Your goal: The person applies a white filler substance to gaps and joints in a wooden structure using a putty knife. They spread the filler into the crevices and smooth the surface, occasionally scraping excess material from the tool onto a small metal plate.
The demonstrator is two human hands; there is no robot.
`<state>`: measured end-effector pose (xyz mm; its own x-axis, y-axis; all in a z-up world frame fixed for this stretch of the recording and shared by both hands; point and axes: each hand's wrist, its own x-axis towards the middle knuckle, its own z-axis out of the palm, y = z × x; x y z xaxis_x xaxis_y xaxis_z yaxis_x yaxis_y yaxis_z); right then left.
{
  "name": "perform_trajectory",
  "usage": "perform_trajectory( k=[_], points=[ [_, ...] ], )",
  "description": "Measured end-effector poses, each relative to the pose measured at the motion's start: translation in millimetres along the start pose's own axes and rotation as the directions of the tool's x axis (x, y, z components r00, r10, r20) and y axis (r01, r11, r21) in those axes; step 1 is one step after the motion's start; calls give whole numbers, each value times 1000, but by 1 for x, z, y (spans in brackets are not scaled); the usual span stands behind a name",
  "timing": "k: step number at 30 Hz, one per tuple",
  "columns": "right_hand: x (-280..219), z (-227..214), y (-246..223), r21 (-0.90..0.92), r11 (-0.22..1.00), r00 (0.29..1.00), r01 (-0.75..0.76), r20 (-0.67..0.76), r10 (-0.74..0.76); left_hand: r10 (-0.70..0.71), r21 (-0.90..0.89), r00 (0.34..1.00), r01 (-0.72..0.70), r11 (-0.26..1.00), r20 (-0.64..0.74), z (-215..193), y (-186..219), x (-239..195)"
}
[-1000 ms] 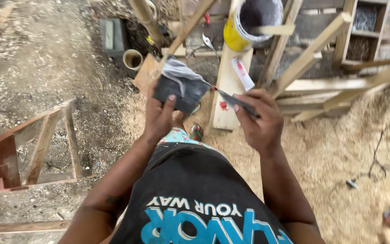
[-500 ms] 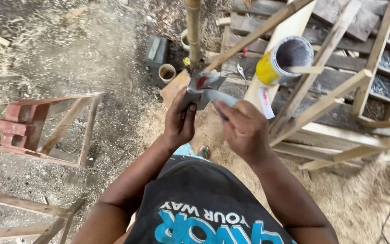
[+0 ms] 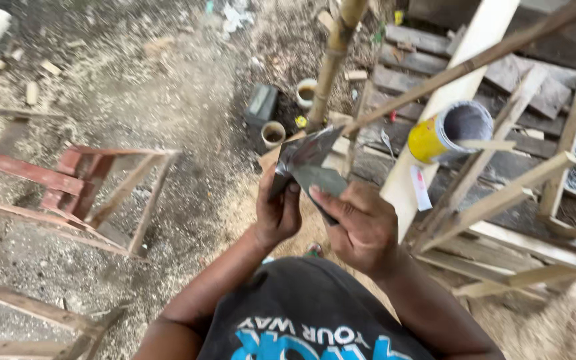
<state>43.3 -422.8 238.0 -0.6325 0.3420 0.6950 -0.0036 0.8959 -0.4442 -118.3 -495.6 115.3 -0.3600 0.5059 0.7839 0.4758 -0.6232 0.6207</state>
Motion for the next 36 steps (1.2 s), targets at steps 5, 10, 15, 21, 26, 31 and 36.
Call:
perform_trajectory(
  k=[5,10,15,21,26,31,36],
  points=[
    [16,40,-33,36,997,994,-66,-83,69,-38,-28,999,38,999,3,-56,19,2],
    [23,75,-81,47,999,999,13,41,-15,34,103,996,-43,994,81,-127,33,4],
    [26,117,-111,70,997,999,-23,-47,26,7,183,992,-30,983,122,-174,47,-2],
    [34,144,-145,-153,973,985,-173,-44,168,-169,100,977,156,983,133,-213,55,-14],
    [40,160,-176,-115,989,995,-98,-2,98,-243,-36,965,247,968,94,-234,64,-30],
    [48,170,-172,-168,967,981,-193,-47,188,-223,10,969,223,975,104,-246,61,-27],
    [43,171,-177,-113,990,994,-88,58,95,-147,-31,987,149,988,67,-250,57,-26]
  ],
)
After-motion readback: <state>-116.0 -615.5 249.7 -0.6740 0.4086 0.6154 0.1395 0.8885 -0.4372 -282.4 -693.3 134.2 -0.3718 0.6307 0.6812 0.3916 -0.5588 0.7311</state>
